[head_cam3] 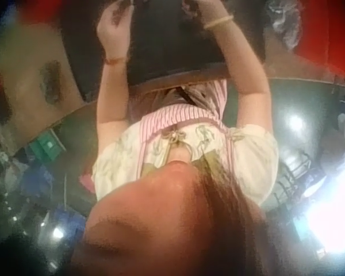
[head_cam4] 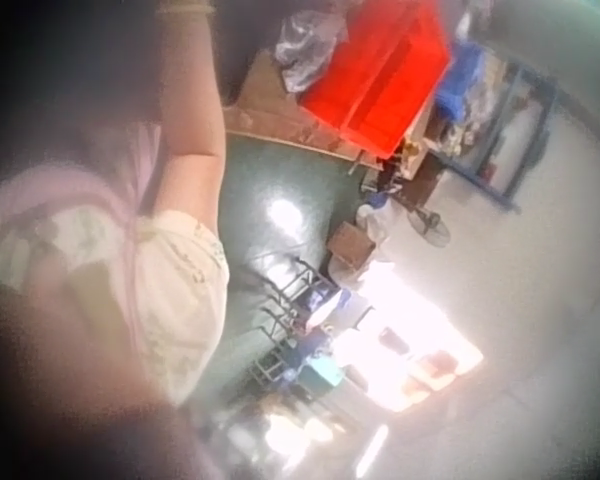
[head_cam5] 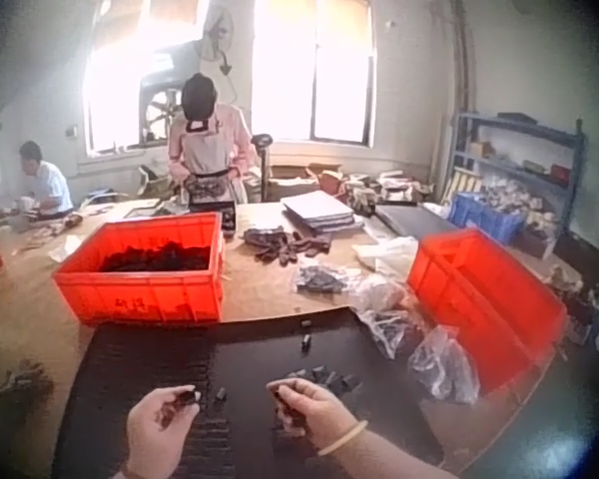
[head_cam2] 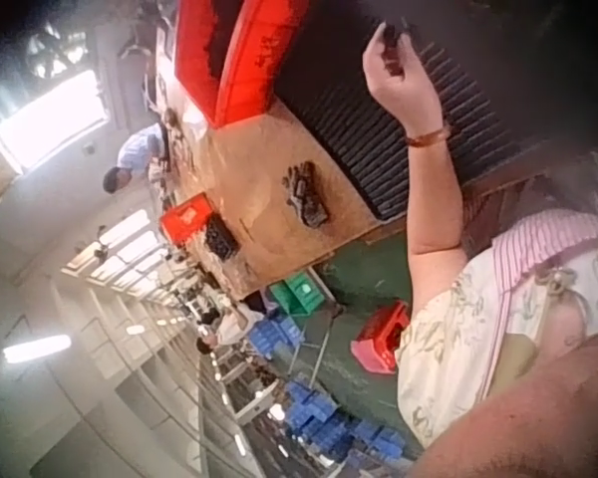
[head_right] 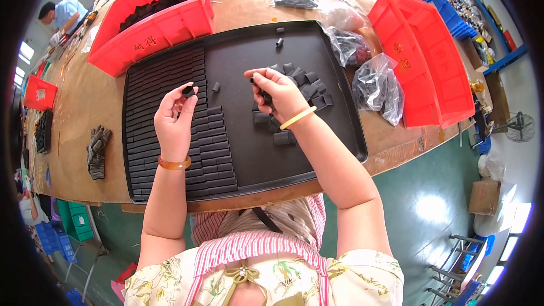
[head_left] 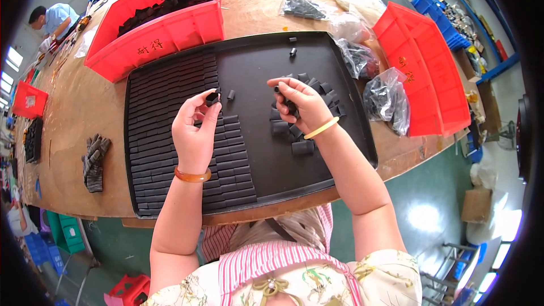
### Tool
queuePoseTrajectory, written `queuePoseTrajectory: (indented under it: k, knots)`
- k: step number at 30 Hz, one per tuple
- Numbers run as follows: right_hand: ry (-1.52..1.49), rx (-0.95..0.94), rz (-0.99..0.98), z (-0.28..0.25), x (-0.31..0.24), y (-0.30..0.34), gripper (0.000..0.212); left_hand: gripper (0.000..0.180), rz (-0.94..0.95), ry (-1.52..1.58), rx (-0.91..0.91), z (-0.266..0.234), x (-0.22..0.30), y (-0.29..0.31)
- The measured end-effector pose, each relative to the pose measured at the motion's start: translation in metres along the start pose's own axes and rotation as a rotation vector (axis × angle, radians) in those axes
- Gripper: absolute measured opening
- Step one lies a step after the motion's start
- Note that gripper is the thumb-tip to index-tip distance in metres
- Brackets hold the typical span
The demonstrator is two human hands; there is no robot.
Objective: The person sorts and arranges small black industrial components by hand, placing them into a grooved assembly tray and then packaging them into plastic bags.
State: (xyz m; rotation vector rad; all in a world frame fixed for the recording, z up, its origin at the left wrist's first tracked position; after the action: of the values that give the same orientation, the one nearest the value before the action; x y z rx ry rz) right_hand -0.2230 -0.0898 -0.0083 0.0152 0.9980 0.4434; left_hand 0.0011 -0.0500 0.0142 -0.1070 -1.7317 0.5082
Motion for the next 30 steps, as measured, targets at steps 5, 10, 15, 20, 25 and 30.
queuePoseTrajectory:
  k: [5,10,15,20,25,30]
  knots:
    - [0.139,-0.034,-0.038,0.006,0.011,-0.001,0.023,0.021,-0.022,-0.1,-0.153,0.009,0.0,0.006]
    - [0.421,-0.043,-0.185,0.026,0.007,0.011,0.021,0.023,0.021,-0.195,-0.289,0.022,0.007,0.016]
    - [0.783,-0.069,-0.561,0.029,0.002,0.015,0.027,0.025,0.112,-0.244,-0.327,0.031,0.008,0.018]
    - [0.854,0.005,-0.557,0.023,0.002,0.011,0.03,0.027,0.17,-0.269,-0.341,0.034,0.008,0.021]
    - [0.764,-0.029,-0.491,0.02,0.002,0.011,0.025,0.028,0.156,-0.283,-0.333,0.034,0.003,0.021]
    - [0.775,-0.035,-0.509,0.021,0.003,0.012,0.018,0.028,0.125,-0.265,-0.319,0.033,0.001,0.02]
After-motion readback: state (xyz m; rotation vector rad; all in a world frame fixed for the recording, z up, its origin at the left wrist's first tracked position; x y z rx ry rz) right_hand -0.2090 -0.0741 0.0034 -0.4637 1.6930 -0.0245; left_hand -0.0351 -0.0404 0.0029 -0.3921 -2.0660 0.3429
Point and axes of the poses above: each hand's wrist, its own y-axis away from the middle knuckle, its own z-axis out of the palm, x = y × z, the point moved 4 cm from there along -y, towards the middle knuckle
